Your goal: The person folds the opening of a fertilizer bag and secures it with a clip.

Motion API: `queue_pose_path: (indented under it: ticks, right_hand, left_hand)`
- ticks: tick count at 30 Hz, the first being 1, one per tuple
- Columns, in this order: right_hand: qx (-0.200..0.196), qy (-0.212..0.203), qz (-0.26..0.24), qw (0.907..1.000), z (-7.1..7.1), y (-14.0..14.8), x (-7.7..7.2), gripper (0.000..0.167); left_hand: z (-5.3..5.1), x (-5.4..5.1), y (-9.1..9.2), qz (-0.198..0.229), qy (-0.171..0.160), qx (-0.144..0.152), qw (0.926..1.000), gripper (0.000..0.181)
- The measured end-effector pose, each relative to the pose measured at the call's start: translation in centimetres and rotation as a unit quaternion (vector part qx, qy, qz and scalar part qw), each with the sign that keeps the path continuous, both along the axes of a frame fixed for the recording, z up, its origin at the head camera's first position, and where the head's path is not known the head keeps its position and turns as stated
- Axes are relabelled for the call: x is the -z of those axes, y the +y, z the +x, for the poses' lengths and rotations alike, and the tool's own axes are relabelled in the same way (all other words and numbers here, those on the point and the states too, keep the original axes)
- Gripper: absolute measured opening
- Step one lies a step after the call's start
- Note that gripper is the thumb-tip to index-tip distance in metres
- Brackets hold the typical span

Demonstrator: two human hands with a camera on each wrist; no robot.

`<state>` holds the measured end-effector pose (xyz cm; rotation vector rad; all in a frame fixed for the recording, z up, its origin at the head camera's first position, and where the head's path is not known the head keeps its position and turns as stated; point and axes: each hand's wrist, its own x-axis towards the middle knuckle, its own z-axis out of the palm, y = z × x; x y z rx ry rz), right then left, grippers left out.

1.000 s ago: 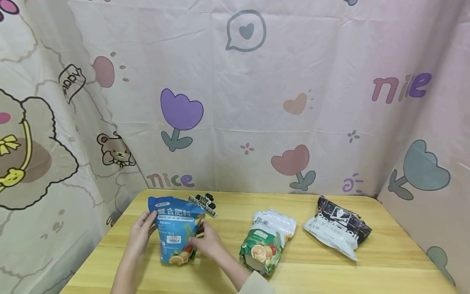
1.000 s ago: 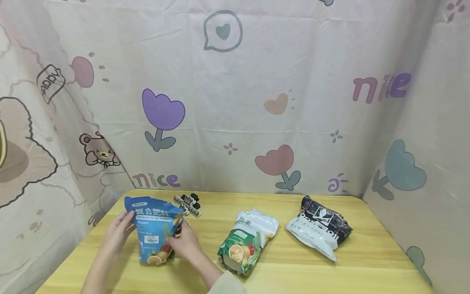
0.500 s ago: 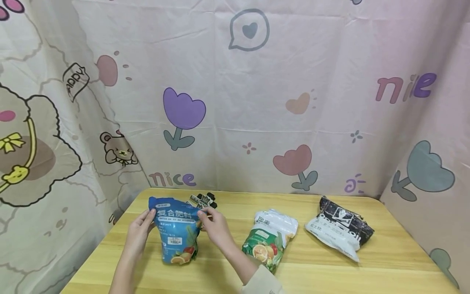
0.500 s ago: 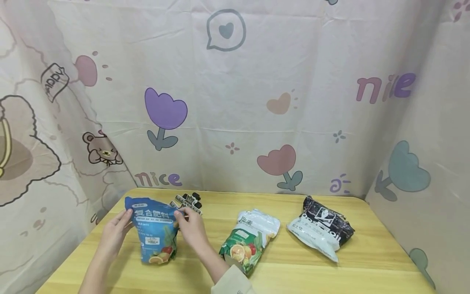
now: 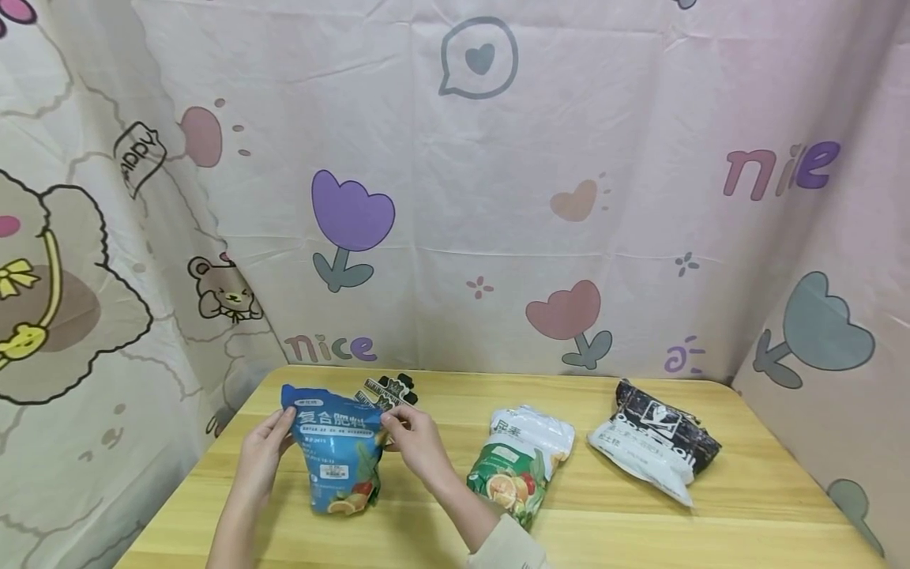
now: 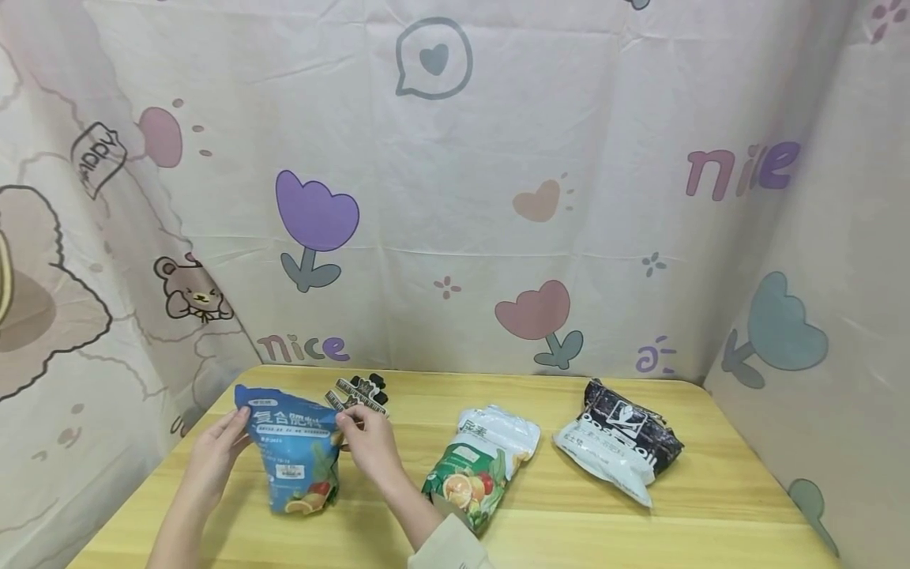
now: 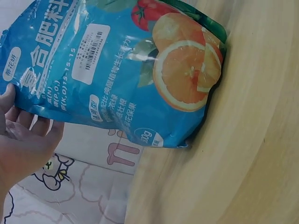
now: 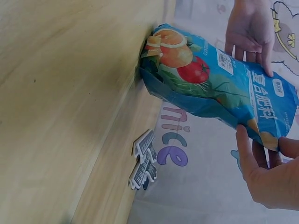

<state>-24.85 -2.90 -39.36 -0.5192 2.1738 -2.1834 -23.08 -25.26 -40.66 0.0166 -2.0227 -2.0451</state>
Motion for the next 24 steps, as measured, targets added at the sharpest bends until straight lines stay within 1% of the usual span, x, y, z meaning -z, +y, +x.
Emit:
queue_pose_path:
  ticks: [1,2,4,7,11,13,15,19,21,24]
  right_hand:
    - [-0.001,-0.001,-0.001,1.0000,0.03,-0.02,-0.01,0.017]
    - [-0.001,-0.002,-0.001,1.0000,0.08,-0.03,-0.03,0.017]
    - [0.000,-0.003,-0.002,1.0000,0.08,-0.07,-0.05,0.017]
    - [0.001,-0.005,-0.004,1.0000,0.11,-0.07,-0.05,0.017]
    - [0.004,-0.007,-0.007,0.9999,0.12,-0.05,-0.05,0.017]
    - [0.006,-0.009,-0.008,0.9999,0.10,-0.06,-0.04,0.018]
    - [0.007,-0.013,-0.009,0.9998,0.09,-0.07,-0.05,0.018]
    - [0.007,-0.018,-0.013,0.9997,0.13,-0.08,-0.09,0.019]
    - [0.006,-0.021,-0.016,0.9996,0.17,-0.08,-0.12,0.019]
    - [0.006,-0.025,-0.019,0.9995,0.21,-0.12,-0.15,0.019]
  left_hand:
    - [-0.01,-0.14,0.05,-0.004,-0.010,-0.008,0.9999,0.016]
    - [-0.05,-0.15,0.06,-0.006,-0.013,-0.012,0.9998,0.015]
    - [-0.13,-0.15,0.21,-0.011,-0.012,-0.024,0.9996,0.015]
    - [-0.12,-0.36,0.50,-0.018,-0.018,-0.036,0.9990,0.028]
    - [-0.21,-0.49,0.66,-0.024,-0.035,-0.040,0.9983,0.048]
    - [-0.30,-0.49,0.67,-0.025,-0.042,-0.042,0.9979,0.052]
    - [-0.38,-0.53,0.70,-0.024,-0.046,-0.045,0.9976,0.051]
    - [-0.43,-0.61,0.77,-0.020,-0.044,-0.048,0.9977,0.051]
    - [-0.51,-0.50,0.75,-0.016,-0.039,-0.046,0.9980,0.056]
    - [-0.71,-0.07,0.56,-0.017,-0.031,-0.041,0.9985,0.067]
